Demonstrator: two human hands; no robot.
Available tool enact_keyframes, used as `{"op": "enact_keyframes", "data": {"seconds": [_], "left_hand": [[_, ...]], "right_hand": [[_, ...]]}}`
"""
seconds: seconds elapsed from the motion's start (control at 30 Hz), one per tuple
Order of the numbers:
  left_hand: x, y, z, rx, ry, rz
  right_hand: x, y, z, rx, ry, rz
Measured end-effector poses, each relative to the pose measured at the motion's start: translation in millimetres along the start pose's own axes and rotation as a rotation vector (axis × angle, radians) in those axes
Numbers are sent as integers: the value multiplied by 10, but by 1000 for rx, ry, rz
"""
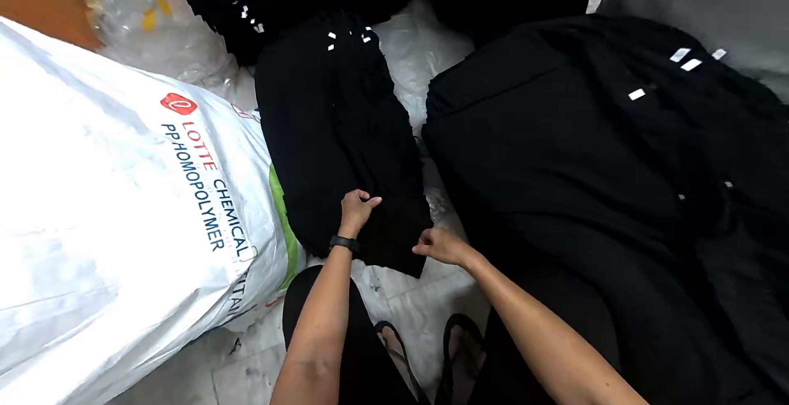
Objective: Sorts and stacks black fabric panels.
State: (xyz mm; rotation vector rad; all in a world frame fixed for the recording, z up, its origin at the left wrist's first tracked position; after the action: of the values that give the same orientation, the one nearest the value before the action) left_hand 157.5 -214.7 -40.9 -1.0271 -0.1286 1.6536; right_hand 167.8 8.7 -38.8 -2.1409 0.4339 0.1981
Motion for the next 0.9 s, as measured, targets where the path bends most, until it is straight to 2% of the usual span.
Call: {"op": "enact_keyframes", "data": {"seconds": [0.1,0.2,0.3,0.4,0.5,0.57,0.7,0.8,0.9], "left_hand": [[-234,-128,-128,-125,-191,91],[-643,-341,-123,-113,-352,312],[-978,-550,-215,-122,-452,324],[-1213,-645,-435,-50,-381,370],[-1415,-684,-536,43,-536,653],[-1543,-770,-425,185,-659,768],[-1708,-1140,19,516,-614,653],[-1692,-1279,192,537,-743,552],[-1521,-1456,411,554,-836,423]], "right_hand": [[-3,4,25,32,-57,-10],[-9,2,-46,-54,126,64],[-9,18,-111,-89,265,143],[15,62,-198,-93,342,209],[55,126,-391,-115,397,286],[74,178,-624,-129,437,366],[169,300,-1215,-160,560,517],[273,433,-1627,-199,578,526],[344,545,-1899,-129,595,458]]}}
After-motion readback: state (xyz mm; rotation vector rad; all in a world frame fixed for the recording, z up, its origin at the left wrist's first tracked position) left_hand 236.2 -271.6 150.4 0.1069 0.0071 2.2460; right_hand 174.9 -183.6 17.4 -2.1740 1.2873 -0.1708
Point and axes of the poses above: each hand's wrist, its own y-axis towards the middle knuckle, its own x-axis out of the palm, z = x × y, the point moved 4 cm from there along y, towards the middle knuckle, and after that the axes turned 3 degrees about -y, right-handed, at the moved point
